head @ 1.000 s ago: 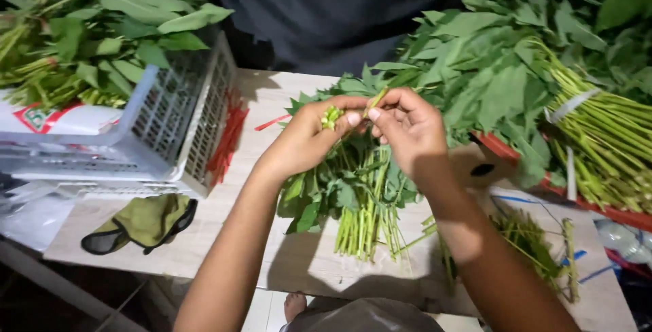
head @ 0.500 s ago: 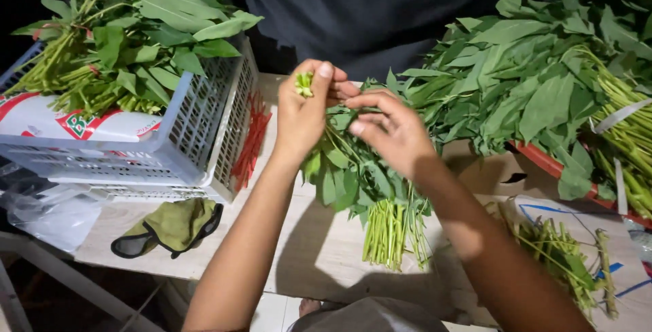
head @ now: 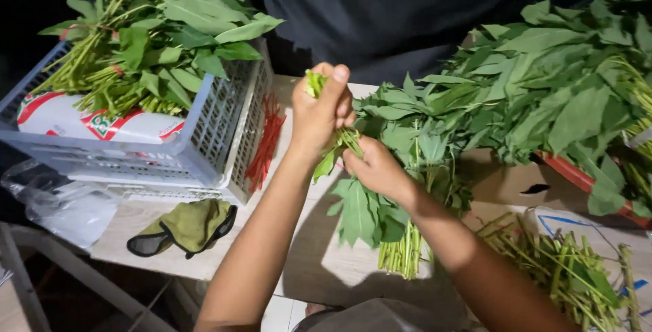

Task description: Bundling leafy green vegetables into bunches and tying them with red plastic strips for packaging.

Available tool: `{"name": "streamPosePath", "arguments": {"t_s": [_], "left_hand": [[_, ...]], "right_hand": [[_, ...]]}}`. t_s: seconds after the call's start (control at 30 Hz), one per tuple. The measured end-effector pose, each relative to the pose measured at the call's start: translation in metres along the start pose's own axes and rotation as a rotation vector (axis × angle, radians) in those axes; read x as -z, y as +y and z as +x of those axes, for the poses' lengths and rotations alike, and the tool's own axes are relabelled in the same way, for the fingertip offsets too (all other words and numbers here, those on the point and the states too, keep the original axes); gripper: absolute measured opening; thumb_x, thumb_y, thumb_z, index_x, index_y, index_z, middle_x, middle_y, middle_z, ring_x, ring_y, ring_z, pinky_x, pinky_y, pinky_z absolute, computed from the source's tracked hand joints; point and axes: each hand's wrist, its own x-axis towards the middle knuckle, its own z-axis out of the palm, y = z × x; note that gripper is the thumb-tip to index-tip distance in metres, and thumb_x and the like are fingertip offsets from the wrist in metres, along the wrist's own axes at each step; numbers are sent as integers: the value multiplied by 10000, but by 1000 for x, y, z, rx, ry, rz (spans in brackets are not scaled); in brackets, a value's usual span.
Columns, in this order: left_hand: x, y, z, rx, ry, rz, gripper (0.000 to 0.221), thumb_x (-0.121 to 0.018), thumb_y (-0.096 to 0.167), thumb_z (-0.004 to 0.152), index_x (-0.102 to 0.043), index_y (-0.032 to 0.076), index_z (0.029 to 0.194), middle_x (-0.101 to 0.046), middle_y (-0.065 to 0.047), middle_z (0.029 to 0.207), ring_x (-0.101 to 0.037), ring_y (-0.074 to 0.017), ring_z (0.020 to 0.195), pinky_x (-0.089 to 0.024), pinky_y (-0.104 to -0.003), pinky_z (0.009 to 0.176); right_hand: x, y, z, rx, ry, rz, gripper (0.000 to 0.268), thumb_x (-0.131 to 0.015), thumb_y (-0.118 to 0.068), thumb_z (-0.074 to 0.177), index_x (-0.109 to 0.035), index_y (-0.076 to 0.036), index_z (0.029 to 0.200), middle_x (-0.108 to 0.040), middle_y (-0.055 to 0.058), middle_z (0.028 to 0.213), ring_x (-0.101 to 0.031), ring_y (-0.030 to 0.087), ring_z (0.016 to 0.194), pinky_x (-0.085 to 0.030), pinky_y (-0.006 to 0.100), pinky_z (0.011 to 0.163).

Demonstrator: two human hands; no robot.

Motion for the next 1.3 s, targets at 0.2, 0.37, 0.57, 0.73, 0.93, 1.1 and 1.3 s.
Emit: {"name": "streamPosePath", "arguments": {"t_s": [0.2,0.37,0.57,0.73,0.93,1.1,1.3], "left_hand": [[12,-9,-7,83,-34,125,293,-623,248,1027,-588,34,830,-465,-40,467,-492,-103,356,-536,-295,388],[15,-2,-6,56,24,146,280,-662,236,1007,-616,9,849,-486,-74,471,-503,-114,349,-520,-299,359],[19,13,-6,12,79,203,368,-567,275,1045,-610,12,792,-550,-110,506,-589,-153,393,-555,-310,384],[25,21,-7,-211,-11,433,274,-533,167,1063,-635,15,859,-578,-104,505,-594,-154,409,-525,-278,421],[24,-8,-19,-472,-210,747,198,-603,322,1012,-711,160,977,-678,-83,687,-638,-270,602,-533,-371,636],[3,-61,-62,-747,-615,930,139,-499,128,1073,-613,55,1040,-602,-164,1006,-618,-382,930,-520,-498,874],[14,-58,-130,-647,-226,1308,255,-631,423,937,-576,174,958,-495,-72,1466,-441,-307,1370,-182,-582,1198]], "right_hand": [[-17,24,2,-95,7,-38,229,-609,-123,936,-652,-38,728,-683,101,561,-689,219,609,-559,378,651],[-17,26,4,-116,-96,-30,245,-594,-158,960,-674,-75,744,-709,78,599,-692,217,636,-555,363,692],[13,-67,10,20,-364,60,861,-683,-65,866,-204,21,1575,-253,291,1625,-199,491,1498,-182,766,1114],[42,-82,2,138,-75,336,912,-700,-331,861,-229,31,1552,-273,304,1597,-168,496,1524,-132,704,1198],[46,-100,-27,-265,-157,506,778,-231,-507,1081,-691,118,1124,-724,285,848,-754,398,972,-475,549,1093],[32,-93,-30,-644,-302,854,688,-368,-482,1041,-437,138,1331,-442,415,1294,-432,501,1199,-295,564,997],[33,-78,-12,-848,-113,978,364,-533,-458,1017,-543,-105,1104,-489,156,855,-425,227,642,-229,299,531]]}}
